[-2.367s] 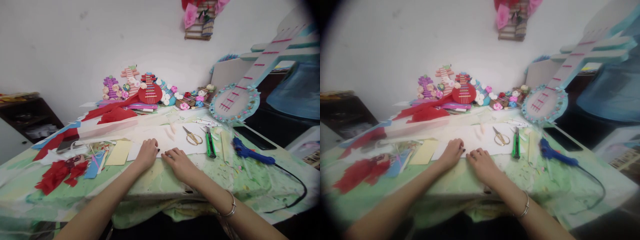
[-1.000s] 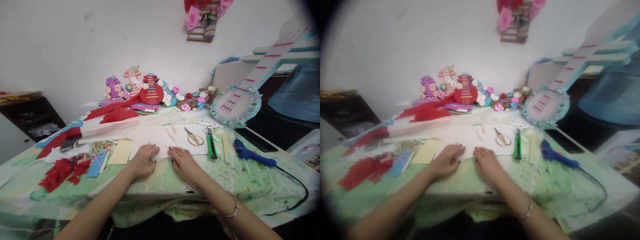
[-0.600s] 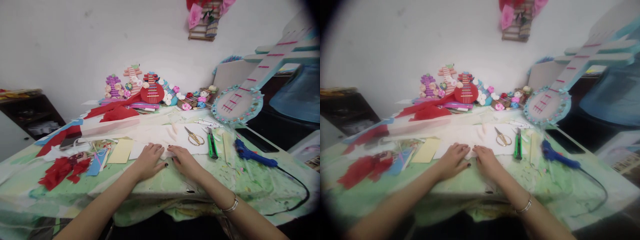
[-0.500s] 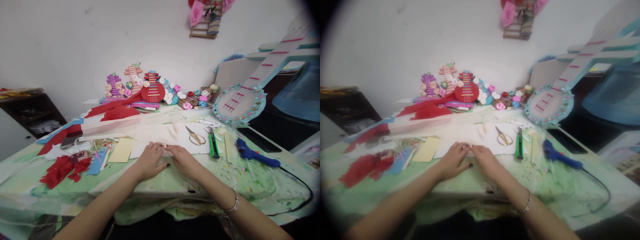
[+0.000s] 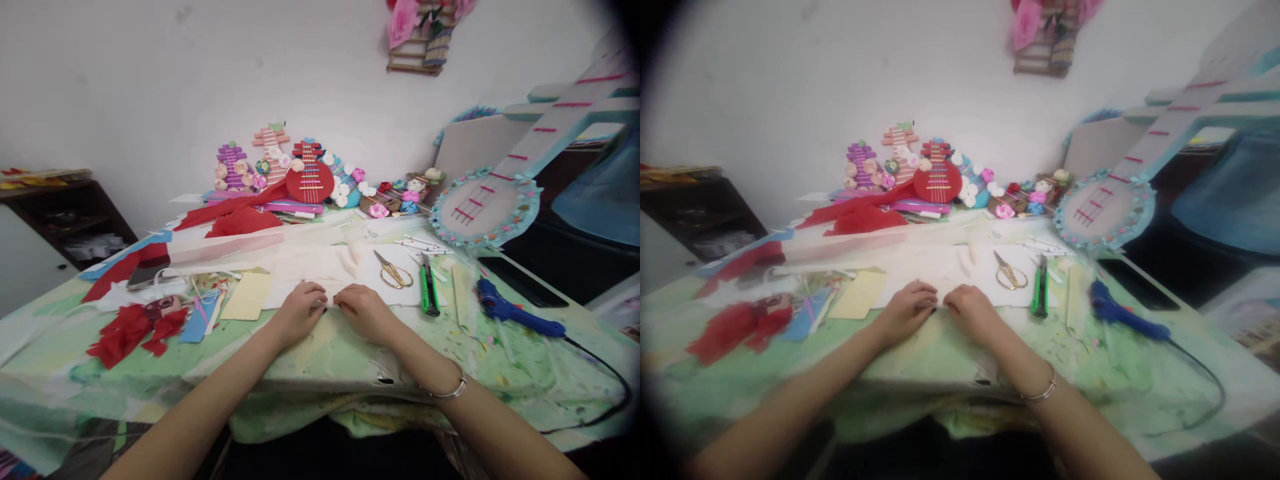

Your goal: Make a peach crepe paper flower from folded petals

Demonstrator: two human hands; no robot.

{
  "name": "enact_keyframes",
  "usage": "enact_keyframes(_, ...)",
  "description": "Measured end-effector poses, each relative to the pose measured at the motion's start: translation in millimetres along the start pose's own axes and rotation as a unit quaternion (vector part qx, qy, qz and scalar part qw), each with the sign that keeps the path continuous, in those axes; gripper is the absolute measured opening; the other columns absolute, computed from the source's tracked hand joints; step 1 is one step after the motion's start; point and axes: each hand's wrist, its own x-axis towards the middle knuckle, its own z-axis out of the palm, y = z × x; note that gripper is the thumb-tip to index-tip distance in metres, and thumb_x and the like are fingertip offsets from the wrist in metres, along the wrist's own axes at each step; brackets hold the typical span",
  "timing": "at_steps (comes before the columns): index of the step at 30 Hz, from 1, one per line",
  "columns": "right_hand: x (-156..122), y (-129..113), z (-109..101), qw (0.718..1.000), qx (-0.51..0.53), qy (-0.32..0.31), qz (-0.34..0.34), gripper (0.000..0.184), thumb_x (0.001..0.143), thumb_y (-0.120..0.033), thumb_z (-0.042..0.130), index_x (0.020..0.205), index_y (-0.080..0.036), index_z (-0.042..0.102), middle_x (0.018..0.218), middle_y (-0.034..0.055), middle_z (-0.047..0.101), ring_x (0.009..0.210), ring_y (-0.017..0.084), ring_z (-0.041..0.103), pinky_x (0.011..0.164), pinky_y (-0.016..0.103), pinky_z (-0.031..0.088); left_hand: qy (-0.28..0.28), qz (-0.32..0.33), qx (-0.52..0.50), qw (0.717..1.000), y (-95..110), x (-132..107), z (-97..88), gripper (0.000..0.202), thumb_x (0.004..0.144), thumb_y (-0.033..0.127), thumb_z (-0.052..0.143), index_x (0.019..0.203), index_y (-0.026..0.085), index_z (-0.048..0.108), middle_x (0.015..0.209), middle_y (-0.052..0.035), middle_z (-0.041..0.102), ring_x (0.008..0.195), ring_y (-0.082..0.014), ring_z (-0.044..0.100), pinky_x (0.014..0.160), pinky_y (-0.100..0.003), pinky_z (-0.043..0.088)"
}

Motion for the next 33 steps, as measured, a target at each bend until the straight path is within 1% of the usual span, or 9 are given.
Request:
enact_keyframes(4, 3.0, 5.5, -5.7, 0.994, 0.077, 0.021, 0.079, 0.024, 0.076, -0.006, 0.052, 0.087, -0.019, 0.069, 0.085, 0.0033, 0.070, 0.080, 0.016, 0.064, 0.077, 0.028, 0.046, 0.012, -0.023, -0.022, 0.999, 0.2, 2.2, -2.7, 0.014, 0.075, 0.008, 0.057, 0.075, 0.018, 0.066, 0.091, -0.0060, 0.064, 0.089, -0.0185, 0.058, 0.082, -0.033, 0.046)
enact_keyframes(10, 2.0, 8.8, -8.0, 0.989, 0.123, 0.028, 0.081, 0.019, 0.072, -0.007, 0.055, 0.083, -0.018, 0.067, 0.083, 0.0021, 0.071, 0.080, 0.017, 0.064, 0.076, 0.028, 0.046, 0.017, -0.071, -0.070, 0.995, 0.7, 5.2, -7.4, 0.015, 0.072, 0.008, 0.059, 0.075, 0.017, 0.070, 0.083, -0.0038, 0.066, 0.072, -0.0138, 0.059, 0.067, -0.025, 0.047)
enact_keyframes(13, 1.9, 11.4, -8.2, 0.987, 0.127, 0.023, 0.092, 0.020, 0.071, -0.005, 0.055, 0.080, -0.018, 0.067, 0.083, 0.0021, 0.071, 0.081, 0.017, 0.064, 0.078, 0.029, 0.046, 0.030, -0.090, -0.083, 0.992, -0.8, 5.0, -8.3, 0.019, 0.072, 0.006, 0.058, 0.080, 0.017, 0.071, 0.078, -0.0031, 0.067, 0.071, -0.0137, 0.060, 0.070, -0.026, 0.048)
enact_keyframes(16, 2.4, 15.1, -9.0, 0.986, 0.132, 0.022, 0.104, 0.018, 0.073, -0.007, 0.056, 0.079, -0.018, 0.069, 0.084, 0.0028, 0.071, 0.081, 0.017, 0.064, 0.079, 0.030, 0.046, 0.021, -0.109, -0.092, 0.990, -2.1, 4.7, -9.7, 0.019, 0.072, 0.006, 0.058, 0.082, 0.017, 0.071, 0.079, -0.0021, 0.069, 0.073, -0.0147, 0.062, 0.077, -0.029, 0.048)
enact_keyframes(20, 2.0, 19.4, -8.7, 0.984, 0.156, 0.030, 0.087, 0.020, 0.075, -0.006, 0.052, 0.081, -0.018, 0.067, 0.089, 0.0036, 0.071, 0.086, 0.017, 0.064, 0.083, 0.029, 0.044, 0.003, -0.099, -0.062, 0.993, -2.6, 5.8, -10.9, 0.015, 0.073, 0.007, 0.057, 0.079, 0.017, 0.067, 0.079, -0.0020, 0.068, 0.075, -0.0154, 0.061, 0.076, -0.029, 0.048)
enact_keyframes(22, 1.2, 20.4, -8.2, 0.984, 0.156, 0.031, 0.083, 0.021, 0.076, -0.005, 0.050, 0.082, -0.018, 0.065, 0.092, 0.0038, 0.070, 0.088, 0.016, 0.064, 0.082, 0.028, 0.044, -0.004, -0.081, -0.046, 0.996, -3.2, 6.6, -10.8, 0.014, 0.072, 0.011, 0.061, 0.084, 0.017, 0.066, 0.084, -0.0034, 0.067, 0.079, -0.0168, 0.060, 0.077, -0.030, 0.048)
enact_keyframes(26, -0.8, 19.2, -8.6, 0.991, 0.115, 0.001, 0.075, 0.020, 0.078, -0.005, 0.046, 0.079, -0.018, 0.061, 0.091, 0.0045, 0.070, 0.086, 0.017, 0.063, 0.076, 0.025, 0.043, -0.028, -0.060, -0.052, 0.996, -3.3, 6.2, -11.6, 0.034, 0.069, 0.011, 0.066, 0.102, 0.016, 0.062, 0.103, -0.0070, 0.064, 0.096, -0.0201, 0.058, 0.087, -0.034, 0.045)
enact_keyframes(30, -2.9, 15.2, -11.3, 0.994, 0.074, -0.021, 0.081, 0.018, 0.079, -0.005, 0.045, 0.079, -0.018, 0.059, 0.084, 0.0039, 0.069, 0.080, 0.017, 0.063, 0.070, 0.024, 0.041, -0.057, -0.061, -0.066, 0.994, 1.7, 1.8, -16.2, 0.037, 0.070, 0.011, 0.065, 0.106, 0.017, 0.061, 0.106, -0.0074, 0.062, 0.099, -0.0206, 0.056, 0.090, -0.036, 0.044)
enact_keyframes(33, -4.3, 11.8, -14.7, 0.992, 0.071, -0.037, 0.093, 0.019, 0.079, -0.005, 0.045, 0.078, -0.017, 0.059, 0.083, 0.0042, 0.069, 0.081, 0.017, 0.063, 0.071, 0.024, 0.041, -0.083, -0.056, -0.069, 0.993, 6.0, -2.9, -18.9, 0.038, 0.070, 0.010, 0.064, 0.108, 0.018, 0.060, 0.107, -0.0076, 0.060, 0.101, -0.0205, 0.056, 0.091, -0.036, 0.044)
